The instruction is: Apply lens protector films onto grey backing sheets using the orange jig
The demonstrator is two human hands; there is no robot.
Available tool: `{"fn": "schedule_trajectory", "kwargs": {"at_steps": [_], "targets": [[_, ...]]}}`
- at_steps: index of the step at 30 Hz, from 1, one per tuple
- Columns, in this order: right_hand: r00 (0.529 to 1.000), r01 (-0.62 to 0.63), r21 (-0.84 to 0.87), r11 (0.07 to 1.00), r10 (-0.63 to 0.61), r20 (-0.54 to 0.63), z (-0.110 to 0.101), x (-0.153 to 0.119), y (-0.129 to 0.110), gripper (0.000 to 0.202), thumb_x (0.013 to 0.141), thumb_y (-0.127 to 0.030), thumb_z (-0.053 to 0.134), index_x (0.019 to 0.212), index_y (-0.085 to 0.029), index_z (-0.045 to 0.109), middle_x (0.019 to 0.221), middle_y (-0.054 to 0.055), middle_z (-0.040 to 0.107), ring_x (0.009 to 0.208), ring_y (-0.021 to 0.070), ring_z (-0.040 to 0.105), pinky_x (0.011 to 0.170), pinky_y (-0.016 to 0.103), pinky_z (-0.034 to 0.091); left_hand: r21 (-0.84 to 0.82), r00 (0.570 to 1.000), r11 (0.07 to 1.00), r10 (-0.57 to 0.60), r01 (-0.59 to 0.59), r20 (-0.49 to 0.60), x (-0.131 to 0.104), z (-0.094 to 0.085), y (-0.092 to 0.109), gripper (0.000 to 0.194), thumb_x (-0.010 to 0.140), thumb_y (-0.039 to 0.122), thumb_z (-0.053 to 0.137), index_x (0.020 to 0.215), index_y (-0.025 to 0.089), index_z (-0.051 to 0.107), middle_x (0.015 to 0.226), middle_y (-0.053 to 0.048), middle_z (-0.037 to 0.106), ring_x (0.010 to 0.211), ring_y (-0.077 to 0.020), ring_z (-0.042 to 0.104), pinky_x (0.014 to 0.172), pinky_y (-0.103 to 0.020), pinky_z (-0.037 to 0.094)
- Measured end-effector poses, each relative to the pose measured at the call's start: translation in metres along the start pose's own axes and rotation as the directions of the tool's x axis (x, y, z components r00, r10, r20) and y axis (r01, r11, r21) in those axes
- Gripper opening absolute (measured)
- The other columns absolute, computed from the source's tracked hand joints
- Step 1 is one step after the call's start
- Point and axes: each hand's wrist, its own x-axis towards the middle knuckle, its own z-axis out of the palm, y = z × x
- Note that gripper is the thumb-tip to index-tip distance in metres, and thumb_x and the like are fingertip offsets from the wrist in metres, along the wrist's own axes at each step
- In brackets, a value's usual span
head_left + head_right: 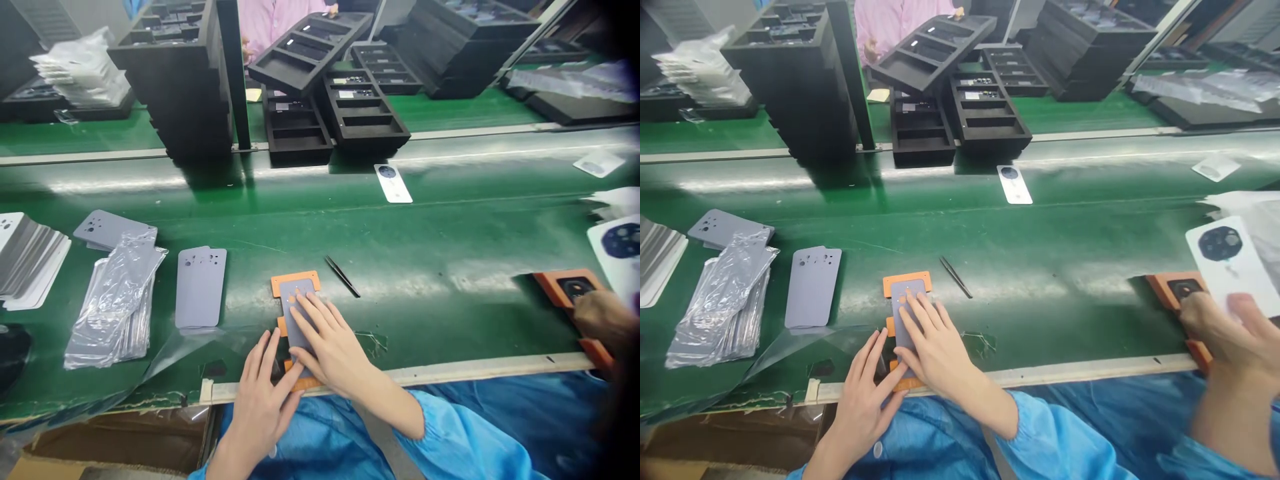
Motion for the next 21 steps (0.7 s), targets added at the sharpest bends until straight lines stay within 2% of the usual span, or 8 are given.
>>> {"fn": "schedule_trajectory", "kwargs": {"at_steps": [6,12,15,17,19,21], "targets": [[0.996,-0.091,-0.089,0.992,0.089,-0.025,0.004,0.026,-0.005,0.073,0.098,-0.064,0.05,0.147,-0.011,0.056,0.147,0.024,0.056,0.133,0.0398,0.05,0.11,0.058,0.039,0.019,1.0,1.0,0.014,-0.014,-0.02,0.002,0.001,-0.001,0.054,0.095,0.018,0.059,0.148,0.029,0.055,0.172,-0.014,0.012,0.151,-0.0412,0.03,0.105,-0.058,0.049],[0.992,-0.121,-0.043,0.992,0.119,-0.049,-0.002,0.044,0.0,0.069,0.096,-0.06,0.057,0.145,-0.012,0.058,0.138,0.022,0.061,0.129,0.0399,0.051,0.11,0.059,0.039,-0.006,0.999,1.0,0.004,-0.004,-0.042,0.004,-0.001,-0.002,0.057,0.092,0.017,0.063,0.147,0.031,0.056,0.172,-0.011,0.012,0.15,-0.0404,0.034,0.107,-0.055,0.049],[0.993,-0.082,0.077,0.994,0.088,-0.075,-0.009,0.036,0.008,0.055,0.098,-0.051,0.057,0.139,-0.014,0.062,0.138,0.02,0.061,0.127,0.0359,0.054,0.108,0.056,0.045,-0.027,0.999,1.0,-0.006,0.005,-0.049,0.003,-0.002,-0.003,0.06,0.091,0.023,0.066,0.149,0.033,0.053,0.173,-0.011,0.012,0.15,-0.0399,0.034,0.107,-0.056,0.049],[0.981,-0.11,0.143,0.984,0.13,-0.142,-0.013,0.025,0.014,0.046,0.1,-0.044,0.055,0.136,-0.016,0.063,0.136,0.018,0.062,0.125,0.0327,0.058,0.104,0.052,0.05,-0.04,0.999,0.999,-0.011,0.009,-0.047,0.002,-0.003,-0.004,0.063,0.09,0.03,0.069,0.15,0.033,0.052,0.172,-0.011,0.013,0.15,-0.0406,0.034,0.106,-0.057,0.049],[0.956,-0.171,0.169,0.971,0.205,-0.21,-0.013,0.013,0.018,0.041,0.101,-0.04,0.055,0.133,-0.017,0.063,0.131,0.017,0.066,0.12,0.0314,0.062,0.1,0.052,0.053,-0.067,0.999,0.997,-0.03,0.027,-0.036,0.002,-0.004,-0.004,0.068,0.089,0.035,0.07,0.153,0.032,0.048,0.171,-0.013,0.021,0.149,-0.0409,0.036,0.106,-0.057,0.05],[0.943,-0.208,0.183,0.961,0.247,-0.224,-0.012,0.002,0.019,0.037,0.1,-0.038,0.058,0.13,-0.018,0.064,0.125,0.016,0.071,0.114,0.0313,0.066,0.097,0.052,0.055,-0.121,0.997,0.99,-0.074,0.072,-0.019,0.001,-0.004,-0.006,0.074,0.091,0.04,0.068,0.158,0.028,0.04,0.166,-0.015,0.033,0.148,-0.0393,0.039,0.108,-0.056,0.05]]}}
